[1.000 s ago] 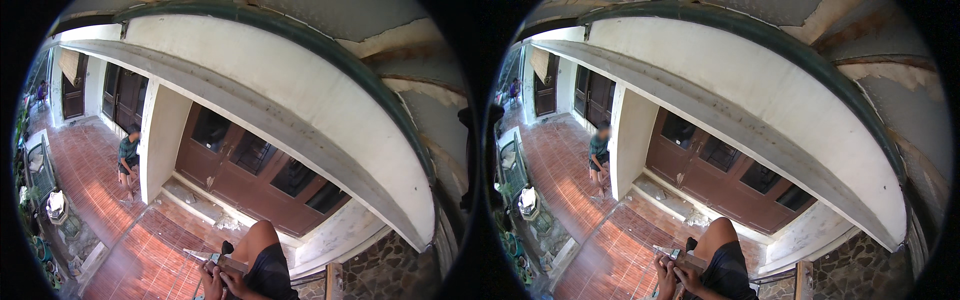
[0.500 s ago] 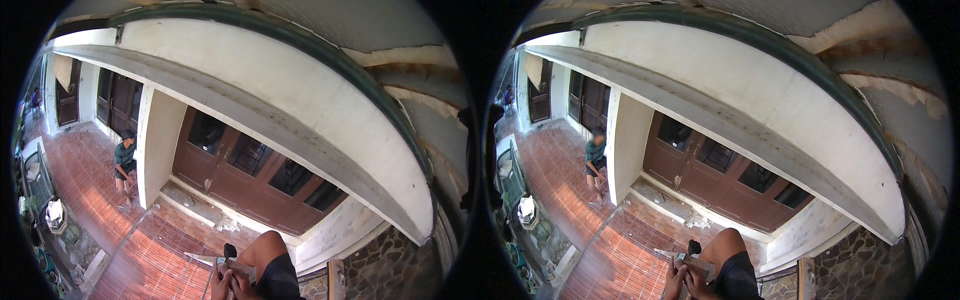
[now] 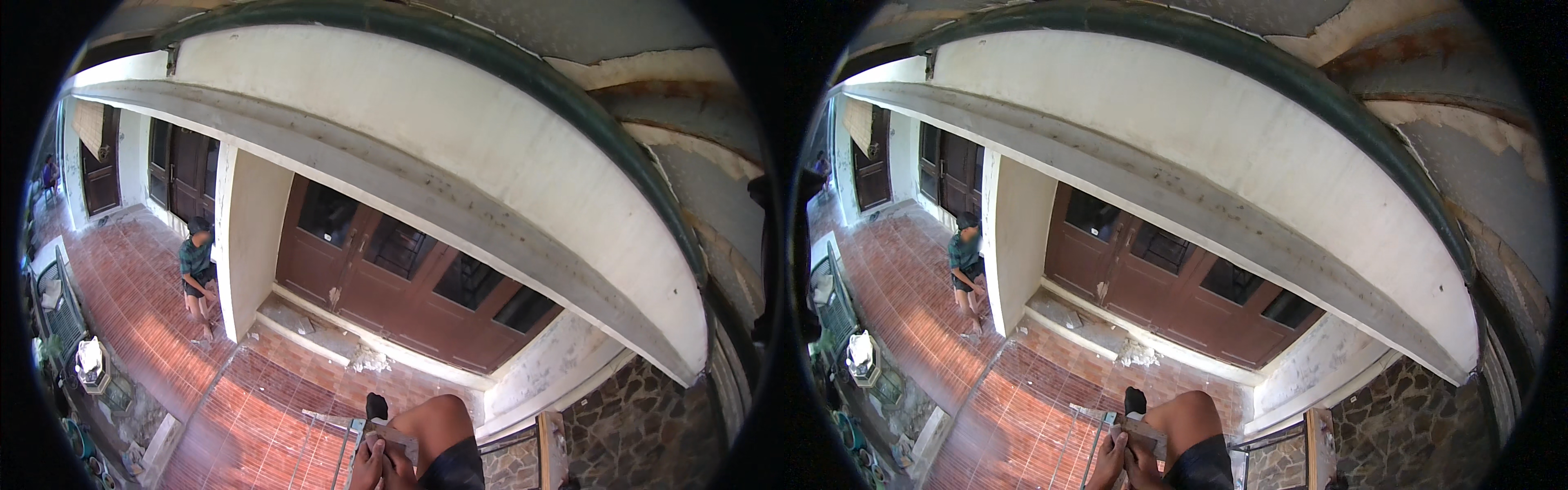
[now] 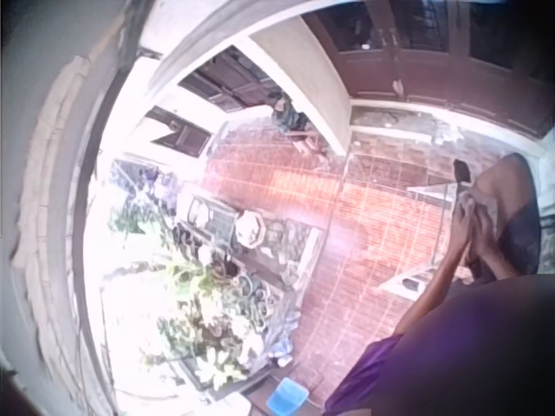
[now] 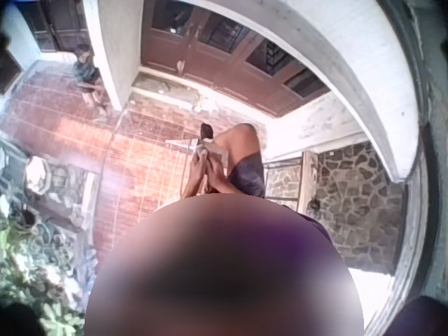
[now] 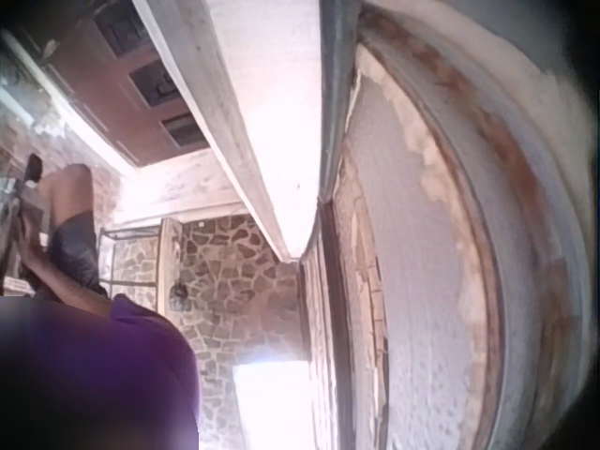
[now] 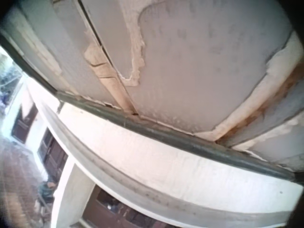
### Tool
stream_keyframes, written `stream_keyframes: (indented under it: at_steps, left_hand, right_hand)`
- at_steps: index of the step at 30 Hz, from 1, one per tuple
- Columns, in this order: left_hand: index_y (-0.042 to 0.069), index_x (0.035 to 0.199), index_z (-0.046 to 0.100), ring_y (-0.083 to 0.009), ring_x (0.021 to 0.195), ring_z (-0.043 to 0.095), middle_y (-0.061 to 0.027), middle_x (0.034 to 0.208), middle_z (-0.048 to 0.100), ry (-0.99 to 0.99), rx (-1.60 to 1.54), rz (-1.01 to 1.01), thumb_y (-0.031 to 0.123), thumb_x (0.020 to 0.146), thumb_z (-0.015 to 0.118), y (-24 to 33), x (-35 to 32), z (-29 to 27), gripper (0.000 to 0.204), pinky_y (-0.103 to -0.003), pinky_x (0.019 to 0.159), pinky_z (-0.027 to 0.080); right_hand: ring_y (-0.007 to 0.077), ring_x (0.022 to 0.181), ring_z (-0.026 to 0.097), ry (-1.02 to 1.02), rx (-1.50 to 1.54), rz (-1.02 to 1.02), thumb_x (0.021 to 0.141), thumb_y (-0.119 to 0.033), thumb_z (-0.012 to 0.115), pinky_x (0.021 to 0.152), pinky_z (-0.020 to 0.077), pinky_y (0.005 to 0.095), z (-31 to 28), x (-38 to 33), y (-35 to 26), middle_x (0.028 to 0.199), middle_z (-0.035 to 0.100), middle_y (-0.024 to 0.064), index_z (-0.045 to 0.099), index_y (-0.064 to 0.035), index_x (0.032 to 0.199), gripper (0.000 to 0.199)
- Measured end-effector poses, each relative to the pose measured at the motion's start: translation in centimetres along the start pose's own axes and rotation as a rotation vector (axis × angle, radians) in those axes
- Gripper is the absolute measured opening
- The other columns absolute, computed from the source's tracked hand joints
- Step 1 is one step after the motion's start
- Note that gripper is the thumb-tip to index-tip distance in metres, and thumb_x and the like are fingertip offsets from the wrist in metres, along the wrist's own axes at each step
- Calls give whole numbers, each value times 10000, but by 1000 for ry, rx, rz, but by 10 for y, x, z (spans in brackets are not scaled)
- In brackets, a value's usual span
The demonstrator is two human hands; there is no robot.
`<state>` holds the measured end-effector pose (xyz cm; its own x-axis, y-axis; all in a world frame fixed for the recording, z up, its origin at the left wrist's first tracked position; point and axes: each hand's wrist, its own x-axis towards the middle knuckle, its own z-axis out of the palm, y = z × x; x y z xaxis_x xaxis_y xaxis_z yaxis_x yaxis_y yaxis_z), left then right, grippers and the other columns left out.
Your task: The person scrapes a white curved wall section above a doorway with a metal scraper, then sands the same area with a sanding block. The person alternates between scraping and sanding while standing on a small ladder.
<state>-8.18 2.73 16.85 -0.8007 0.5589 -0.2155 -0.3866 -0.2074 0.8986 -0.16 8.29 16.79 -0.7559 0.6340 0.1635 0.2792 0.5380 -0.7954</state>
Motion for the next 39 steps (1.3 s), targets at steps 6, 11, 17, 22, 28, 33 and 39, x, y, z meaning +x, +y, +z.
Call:
stream_keyframes:
  at_steps: [6,11,17,22,28,33,39]
  left_hand:
    - [-55,1453,419,-444,1274,521,-317,1357,548,80,780,83,441,1016,515,-28,-17,-27,668,-517,1081,388]
    - [-38,1538,223,-504,1269,495,-320,1406,493,-25,1042,-103,511,814,704,-46,-45,-34,1028,-572,1070,390]
    - [-23,1522,262,-447,1084,630,-279,1230,617,-68,1041,-129,442,789,729,-41,-51,-36,985,-517,894,526]
    - [-47,1515,256,-434,985,665,-281,1164,641,-98,1082,-41,473,809,733,-69,-42,-48,998,-523,816,549]
    - [-54,1502,286,-452,917,661,-297,1058,657,-166,1074,34,380,910,641,-115,-26,-77,816,-539,778,547]
    - [-55,1486,316,-458,927,654,-293,1052,660,-177,1082,146,332,898,650,-124,-25,-83,779,-539,784,545]
    - [-60,1476,319,-458,945,647,-287,1053,656,-149,1090,163,372,839,718,-127,-22,-79,867,-534,786,544]
  right_hand:
    - [275,816,657,127,-134,-274,1001,-168,587,720,508,381,-63,58,-66,976,688,152,631,3,1257,311]
    - [376,1174,595,441,-375,-814,951,-34,602,957,494,405,-176,171,-179,1306,565,260,522,0,1437,494]
    - [369,1229,494,856,-872,-1108,835,71,630,1048,394,463,-282,286,-327,1350,517,202,588,-118,1413,609]
    - [350,1261,490,913,-1063,-1197,819,49,607,1063,398,458,-275,339,-373,1374,528,152,632,-126,1363,572]
    - [356,1236,509,728,-1175,-1326,870,-14,578,1036,429,464,-258,356,-394,1356,551,147,659,-132,1321,473]
    - [357,1177,536,674,-1260,-1544,866,-31,592,995,446,481,-254,352,-398,1302,586,140,677,-128,1289,441]
    - [356,1193,520,815,-1172,-1369,817,-25,627,996,425,490,-267,352,-389,1348,546,167,667,-114,1270,464]
